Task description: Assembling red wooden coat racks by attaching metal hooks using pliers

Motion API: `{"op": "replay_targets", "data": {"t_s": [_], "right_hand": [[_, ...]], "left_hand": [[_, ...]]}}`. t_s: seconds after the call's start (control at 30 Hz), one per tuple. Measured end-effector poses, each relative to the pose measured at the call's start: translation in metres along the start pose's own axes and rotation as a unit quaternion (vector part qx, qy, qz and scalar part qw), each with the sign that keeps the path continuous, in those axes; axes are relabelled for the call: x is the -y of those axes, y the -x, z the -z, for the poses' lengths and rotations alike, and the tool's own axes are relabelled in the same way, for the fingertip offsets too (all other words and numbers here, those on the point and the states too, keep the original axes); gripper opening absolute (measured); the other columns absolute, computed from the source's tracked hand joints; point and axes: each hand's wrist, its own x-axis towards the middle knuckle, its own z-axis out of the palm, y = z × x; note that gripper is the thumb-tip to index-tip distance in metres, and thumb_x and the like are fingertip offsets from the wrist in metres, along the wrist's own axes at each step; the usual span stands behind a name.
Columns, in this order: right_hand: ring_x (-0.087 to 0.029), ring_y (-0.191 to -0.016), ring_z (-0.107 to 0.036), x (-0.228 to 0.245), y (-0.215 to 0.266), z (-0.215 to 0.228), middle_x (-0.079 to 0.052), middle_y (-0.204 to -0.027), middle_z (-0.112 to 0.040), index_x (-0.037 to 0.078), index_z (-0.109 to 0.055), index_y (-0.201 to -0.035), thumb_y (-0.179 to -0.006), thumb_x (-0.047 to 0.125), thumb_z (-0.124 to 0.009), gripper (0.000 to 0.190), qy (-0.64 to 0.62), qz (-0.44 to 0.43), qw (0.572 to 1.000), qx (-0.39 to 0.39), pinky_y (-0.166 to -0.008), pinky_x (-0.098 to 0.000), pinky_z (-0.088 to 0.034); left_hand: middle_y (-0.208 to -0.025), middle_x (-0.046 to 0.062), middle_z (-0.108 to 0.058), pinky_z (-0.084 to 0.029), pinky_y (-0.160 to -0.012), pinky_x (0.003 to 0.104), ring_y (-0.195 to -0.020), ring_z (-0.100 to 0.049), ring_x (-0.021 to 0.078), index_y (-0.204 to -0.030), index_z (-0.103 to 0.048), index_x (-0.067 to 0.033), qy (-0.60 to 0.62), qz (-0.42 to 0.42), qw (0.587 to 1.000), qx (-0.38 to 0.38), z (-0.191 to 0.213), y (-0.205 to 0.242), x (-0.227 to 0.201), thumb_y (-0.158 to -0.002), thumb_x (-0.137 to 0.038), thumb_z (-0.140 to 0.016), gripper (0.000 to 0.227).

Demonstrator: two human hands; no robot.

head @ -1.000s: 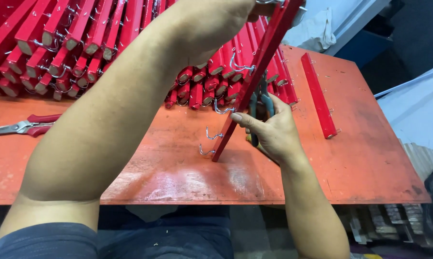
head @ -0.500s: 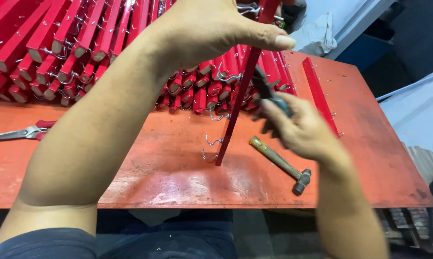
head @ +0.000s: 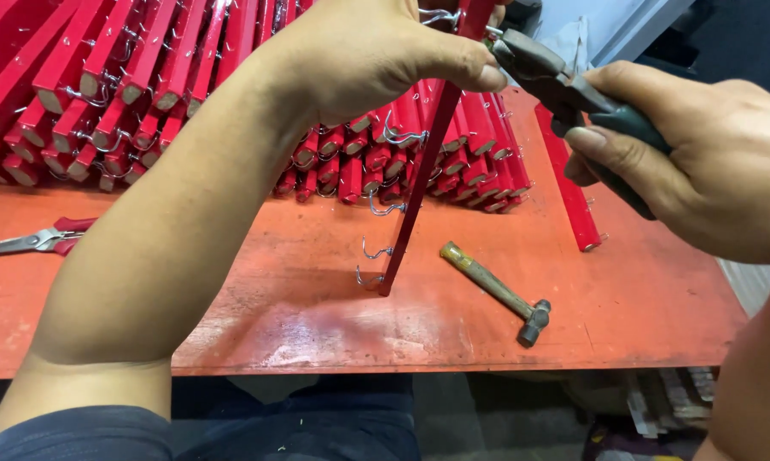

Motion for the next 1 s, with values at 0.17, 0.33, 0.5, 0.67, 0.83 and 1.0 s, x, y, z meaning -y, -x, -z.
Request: {"op": "replay_targets", "data": {"t_s": [0.17,0.33,0.5,0.67,0.83,1.0], "right_hand": [[-0.021,-0.073,-0.074,0.007,-0.003,0.007,0.015,-0.087,-0.083,0.028,-0.059,-0.119,-0.102,0.04,-0.05,0.023,0.004,-0.023,0.999,0.028,-0.075,-0.0382,-0.05],[-0.02,-0.079,-0.075,0.003,0.0,0.007,0.015,-0.087,-0.081,0.03,-0.062,-0.119,-0.102,0.042,-0.049,0.024,0.003,-0.035,0.999,0.01,-0.077,-0.0372,-0.049],[-0.023,-0.058,-0.074,0.009,-0.003,0.014,0.016,-0.085,-0.081,0.031,-0.062,-0.12,-0.103,0.04,-0.05,0.022,0.011,-0.018,1.0,0.007,-0.072,-0.0379,-0.052],[-0.019,-0.054,-0.077,0.018,-0.006,0.017,0.008,-0.073,-0.081,0.022,-0.061,-0.105,-0.108,0.037,-0.05,0.019,-0.02,-0.053,0.998,0.026,-0.062,-0.0345,-0.053],[-0.026,-0.046,-0.065,0.021,-0.015,0.005,-0.008,-0.066,-0.072,0.009,-0.059,-0.093,-0.118,0.039,-0.035,0.046,-0.104,-0.081,0.989,0.06,-0.045,-0.0389,-0.049],[-0.021,-0.04,-0.056,0.034,-0.022,-0.05,-0.012,-0.056,-0.058,0.002,-0.053,-0.071,-0.102,0.053,-0.02,0.068,-0.416,0.021,0.909,-0.021,-0.032,-0.0332,-0.042]], "left_hand": [[-0.096,-0.009,-0.072,-0.058,-0.088,0.02,-0.092,-0.069,0.0028,-0.101,-0.067,-0.0195,0.027,0.004,1.0,0.004,0.0,-0.001,0.004,-0.084,-0.018,-0.077,0.02],[-0.105,-0.004,-0.075,-0.062,-0.097,0.023,-0.102,-0.073,0.007,-0.106,-0.068,-0.0162,0.074,-0.038,0.996,0.028,0.001,-0.004,0.007,-0.086,-0.011,-0.074,0.022],[-0.121,0.002,-0.069,-0.063,-0.086,0.023,-0.099,-0.07,0.01,-0.116,-0.061,-0.0133,0.102,-0.005,0.995,0.001,-0.002,-0.007,0.012,-0.082,-0.003,-0.077,0.039],[-0.103,-0.006,-0.068,-0.057,-0.087,0.022,-0.095,-0.066,0.0053,-0.106,-0.065,-0.017,0.051,-0.016,0.998,0.018,0.002,-0.008,0.01,-0.083,-0.013,-0.076,0.026],[-0.095,-0.014,-0.077,-0.05,-0.093,0.018,-0.093,-0.07,-0.0022,-0.094,-0.077,-0.0225,-0.012,0.06,0.998,0.005,0.005,-0.004,0.002,-0.079,-0.032,-0.073,0.018],[-0.112,-0.013,-0.075,-0.041,-0.111,0.023,-0.111,-0.066,-0.0004,-0.11,-0.074,-0.0211,0.047,0.049,0.994,0.08,0.013,-0.013,0.026,-0.083,-0.039,-0.065,0.033]]}}
